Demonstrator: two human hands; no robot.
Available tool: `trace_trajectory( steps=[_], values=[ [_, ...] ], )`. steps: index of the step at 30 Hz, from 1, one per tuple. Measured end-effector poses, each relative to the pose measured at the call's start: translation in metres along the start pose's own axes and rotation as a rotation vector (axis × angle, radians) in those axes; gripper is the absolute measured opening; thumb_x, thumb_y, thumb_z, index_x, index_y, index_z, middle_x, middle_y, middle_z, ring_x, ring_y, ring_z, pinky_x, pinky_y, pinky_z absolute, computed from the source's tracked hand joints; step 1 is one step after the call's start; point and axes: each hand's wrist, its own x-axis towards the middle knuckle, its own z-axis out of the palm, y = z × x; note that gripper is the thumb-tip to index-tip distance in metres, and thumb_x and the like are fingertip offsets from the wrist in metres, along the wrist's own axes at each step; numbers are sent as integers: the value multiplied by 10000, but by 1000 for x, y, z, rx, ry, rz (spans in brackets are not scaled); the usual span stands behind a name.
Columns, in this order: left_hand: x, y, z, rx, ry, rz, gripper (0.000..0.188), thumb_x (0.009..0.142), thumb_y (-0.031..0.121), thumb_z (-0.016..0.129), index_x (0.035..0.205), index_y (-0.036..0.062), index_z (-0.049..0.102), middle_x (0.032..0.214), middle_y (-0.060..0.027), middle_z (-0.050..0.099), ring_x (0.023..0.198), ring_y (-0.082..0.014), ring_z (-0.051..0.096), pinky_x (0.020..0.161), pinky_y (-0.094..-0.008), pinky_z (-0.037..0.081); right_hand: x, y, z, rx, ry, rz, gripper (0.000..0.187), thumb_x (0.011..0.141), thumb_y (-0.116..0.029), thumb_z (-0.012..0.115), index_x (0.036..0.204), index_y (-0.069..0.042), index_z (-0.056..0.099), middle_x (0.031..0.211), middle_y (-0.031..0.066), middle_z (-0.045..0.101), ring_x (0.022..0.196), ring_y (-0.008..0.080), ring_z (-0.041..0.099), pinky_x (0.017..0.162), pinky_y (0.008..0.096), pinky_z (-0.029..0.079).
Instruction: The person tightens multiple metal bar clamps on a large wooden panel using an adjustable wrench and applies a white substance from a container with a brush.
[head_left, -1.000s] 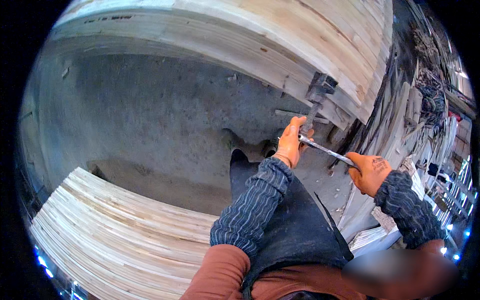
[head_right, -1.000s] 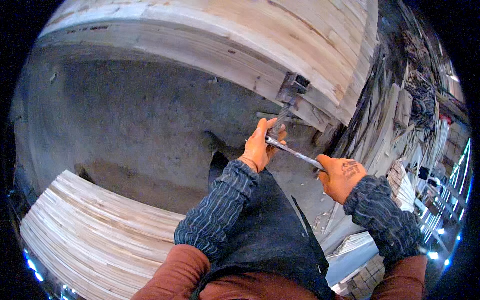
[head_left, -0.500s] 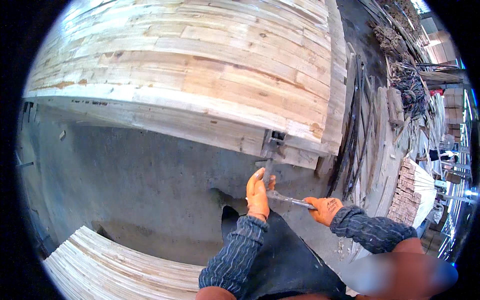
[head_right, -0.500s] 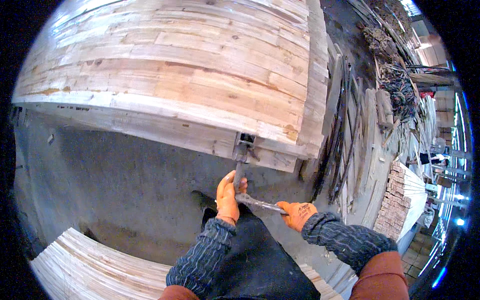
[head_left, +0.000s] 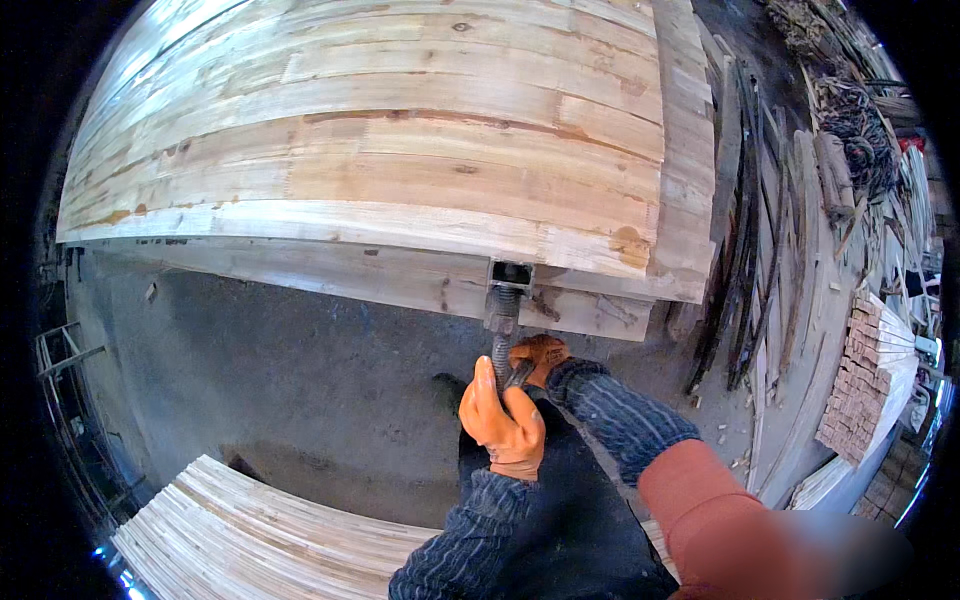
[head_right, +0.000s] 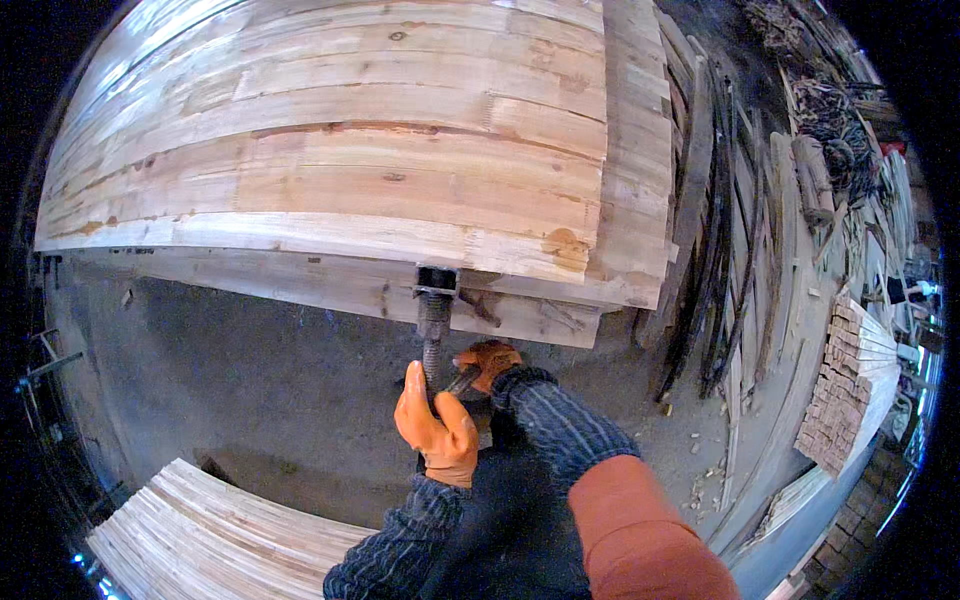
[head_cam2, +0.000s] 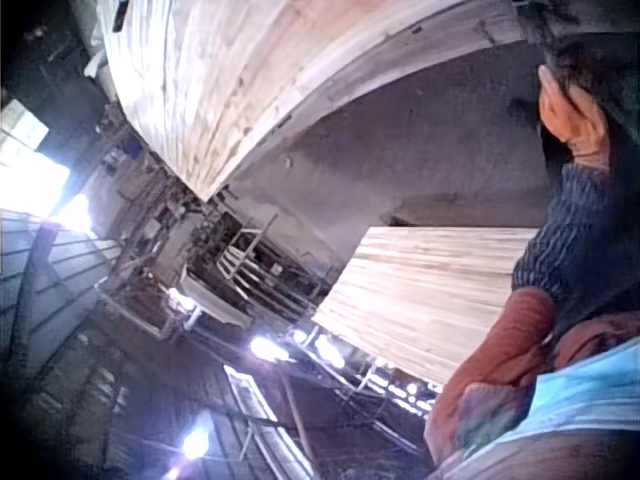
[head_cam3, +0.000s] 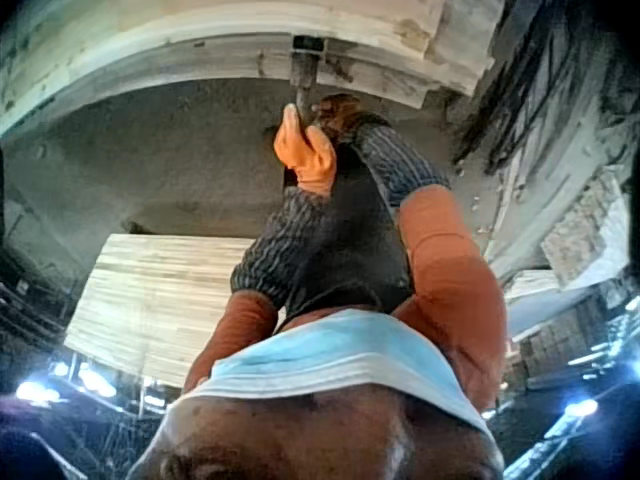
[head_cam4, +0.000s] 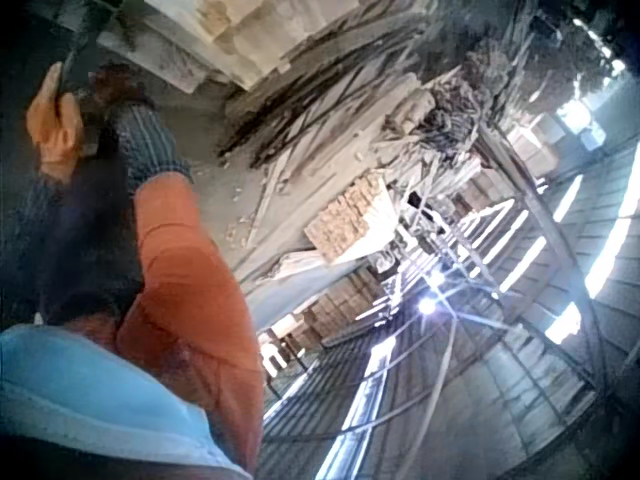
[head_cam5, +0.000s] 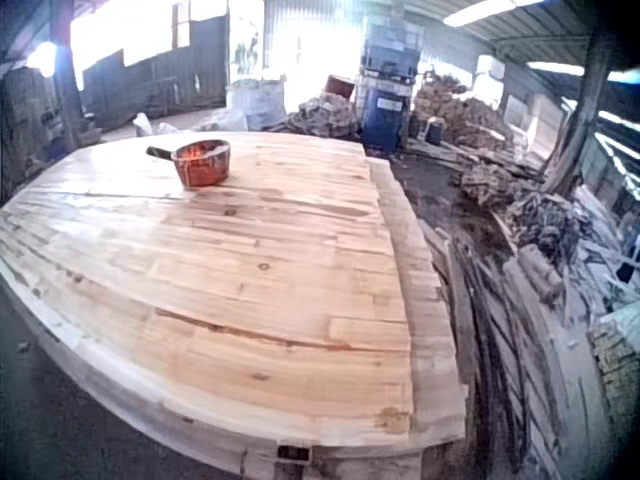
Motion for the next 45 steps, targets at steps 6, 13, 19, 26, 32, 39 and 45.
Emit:
trace_trajectory(
  steps=[6, 13, 19, 26, 32, 39, 45],
  values=[
    [0, -5, -8, -857, -212, -625, 647, 851, 47, 619, 1422, 14, 316, 1170, -140, 591, 1040, -200, 562, 896, -331, 475, -68, -14, -20, 285, -87, -60, 357, 773, -308, 650, 1091, -147, 660, 1026, 162, 675, 946, 357, 641, 824, 442, 511],
    [-50, -22, -43, -1363, -440, -1122, 643, 936, 272, 575, 1476, 141, 252, 1199, -127, 585, 1083, -252, 604, 876, -363, 505, -214, -60, -51, 190, 84, 59, 321, 823, -181, 616, 1128, -83, 627, 940, 200, 663, 885, 379, 631, 772, 458, 491],
    [-43, -67, -59, -1611, -416, -1286, 621, 972, 504, 442, 1497, 239, 246, 1402, -139, 455, 1237, -287, 509, 923, -383, 486, -235, -142, -126, -88, 150, 205, 308, 857, -201, 584, 1142, -89, 614, 885, 206, 654, 815, 387, 634, 713, 457, 499],
    [-21, -66, -62, -1576, -542, -1352, 582, 968, 519, 421, 1464, 234, 316, 1411, -104, 466, 1193, -254, 529, 915, -361, 479, -202, -206, -164, -450, -77, 384, 219, 881, -225, 568, 1011, -51, 593, 881, 187, 665, 834, 378, 644, 727, 468, 502],
    [6, -64, -44, -1612, -592, -1387, 547, 948, 503, 481, 1400, 207, 395, 1326, -71, 529, 1060, -191, 556, 857, -358, 490, -174, -235, -162, -620, -253, 480, 203, 903, -231, 519, 964, -44, 571, 856, 196, 667, 816, 390, 651, 721, 475, 509],
    [32, -47, -27, -1498, -706, -1388, 538, 938, 494, 478, 1335, 131, 468, 1174, -79, 610, 959, -185, 628, 722, -339, 513, -182, -206, -147, -513, -251, 478, 236, 892, -233, 545, 1024, -37, 541, 831, 224, 650, 819, 413, 636, 724, 496, 495],
    [16, -43, -8, -1385, -618, -1100, 447, 955, 369, 509, 1237, 25, 548, 1039, -104, 669, 906, -201, 647, 782, -329, 511, -183, -137, -126, -342, -151, 314, 328, 893, -242, 541, 1179, -82, 537, 900, 207, 663, 841, 382, 646, 736, 472, 501]
  ],
)
